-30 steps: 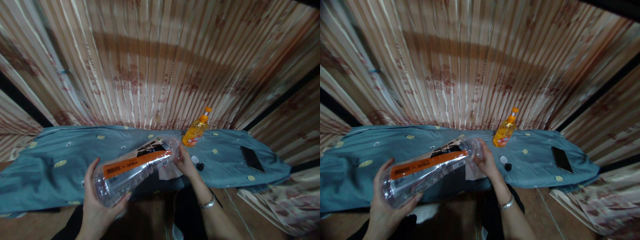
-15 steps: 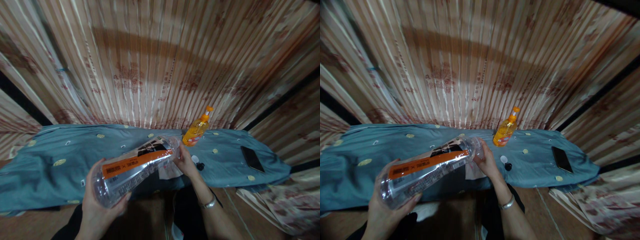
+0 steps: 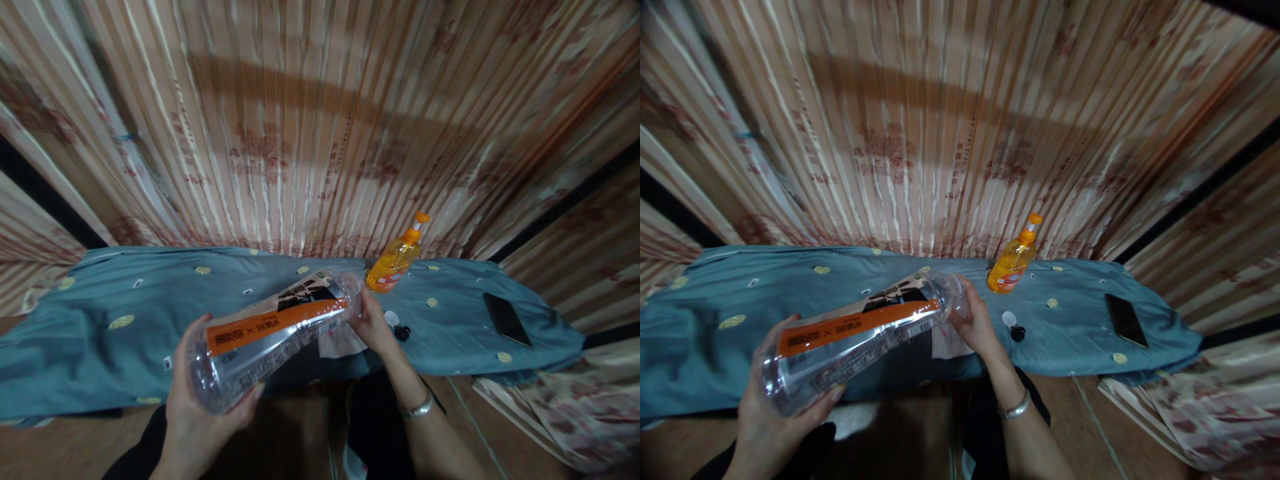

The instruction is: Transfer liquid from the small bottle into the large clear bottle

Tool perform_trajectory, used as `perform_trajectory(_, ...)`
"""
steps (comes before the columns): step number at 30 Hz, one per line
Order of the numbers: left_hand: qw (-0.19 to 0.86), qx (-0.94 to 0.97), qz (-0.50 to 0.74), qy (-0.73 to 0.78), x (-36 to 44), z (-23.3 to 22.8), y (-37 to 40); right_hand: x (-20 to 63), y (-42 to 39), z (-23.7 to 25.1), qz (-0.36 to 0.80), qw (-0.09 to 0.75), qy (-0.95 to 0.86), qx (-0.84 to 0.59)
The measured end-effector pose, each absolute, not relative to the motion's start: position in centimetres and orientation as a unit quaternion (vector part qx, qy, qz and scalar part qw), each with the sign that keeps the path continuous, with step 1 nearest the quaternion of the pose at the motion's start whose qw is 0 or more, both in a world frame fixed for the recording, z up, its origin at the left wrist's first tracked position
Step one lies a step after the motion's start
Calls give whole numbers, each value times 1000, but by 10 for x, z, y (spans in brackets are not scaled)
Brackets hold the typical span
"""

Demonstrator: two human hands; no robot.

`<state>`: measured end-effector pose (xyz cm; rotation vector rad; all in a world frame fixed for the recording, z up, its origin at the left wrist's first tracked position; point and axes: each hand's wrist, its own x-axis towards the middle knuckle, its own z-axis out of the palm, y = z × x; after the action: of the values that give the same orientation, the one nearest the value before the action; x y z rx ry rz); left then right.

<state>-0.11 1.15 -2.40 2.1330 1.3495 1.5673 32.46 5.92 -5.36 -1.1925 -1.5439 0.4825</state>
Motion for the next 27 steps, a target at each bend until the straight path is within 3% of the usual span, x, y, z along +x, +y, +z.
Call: perform_trajectory(27, 130, 669, 547, 486, 6, -21, 4, 322, 58, -46, 201, 511, -651, -524)
